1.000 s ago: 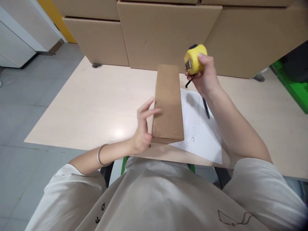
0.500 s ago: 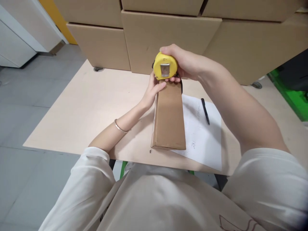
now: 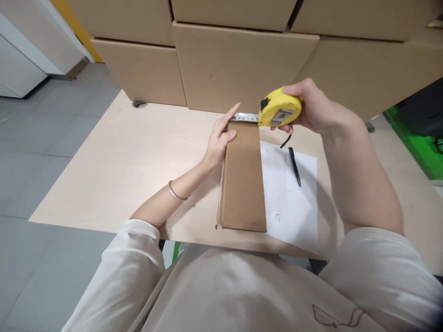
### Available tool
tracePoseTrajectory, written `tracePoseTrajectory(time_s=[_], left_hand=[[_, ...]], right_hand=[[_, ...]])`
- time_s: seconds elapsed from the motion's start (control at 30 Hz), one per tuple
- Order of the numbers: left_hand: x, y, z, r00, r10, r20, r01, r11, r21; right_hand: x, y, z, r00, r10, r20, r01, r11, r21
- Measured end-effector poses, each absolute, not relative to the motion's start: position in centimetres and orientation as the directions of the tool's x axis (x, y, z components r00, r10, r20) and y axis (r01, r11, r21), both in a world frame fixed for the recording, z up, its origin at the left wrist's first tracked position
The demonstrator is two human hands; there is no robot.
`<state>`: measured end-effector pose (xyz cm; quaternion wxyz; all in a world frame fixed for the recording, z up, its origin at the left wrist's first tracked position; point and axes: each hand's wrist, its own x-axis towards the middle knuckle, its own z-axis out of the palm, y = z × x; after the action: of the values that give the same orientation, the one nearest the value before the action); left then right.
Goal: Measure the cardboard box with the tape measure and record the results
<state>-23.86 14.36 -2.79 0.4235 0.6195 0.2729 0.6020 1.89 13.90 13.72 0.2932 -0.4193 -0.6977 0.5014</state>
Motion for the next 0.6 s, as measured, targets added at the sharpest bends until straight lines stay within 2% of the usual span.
tracePoseTrajectory(time_s=[0.07,0.17,0.37,0.6], left_hand=[[-24.2,14.3,-3.2,0.121,0.833,0.539,-0.093,-0.531,0.842],[-24.3,14.0,-3.4,0.13,0.835,0.535,-0.05,-0.534,0.844],[-24.5,13.5,-3.3,0.106,0.836,0.539,-0.053,-0.536,0.842],[-24.5,13.5,-3.5,0.138,0.843,0.52,-0.073,-0.515,0.854]], right_hand=[[2.9,14.0,12.7,-0.419,0.908,-0.002,0.271,0.122,-0.955],[2.9,13.9,12.3,-0.401,0.913,-0.079,0.262,0.031,-0.965],[1.7,14.1,13.4,-0.461,0.872,-0.168,0.311,-0.019,-0.95],[2.2,14.5,13.2,-0.418,0.881,-0.222,0.27,-0.112,-0.956]])
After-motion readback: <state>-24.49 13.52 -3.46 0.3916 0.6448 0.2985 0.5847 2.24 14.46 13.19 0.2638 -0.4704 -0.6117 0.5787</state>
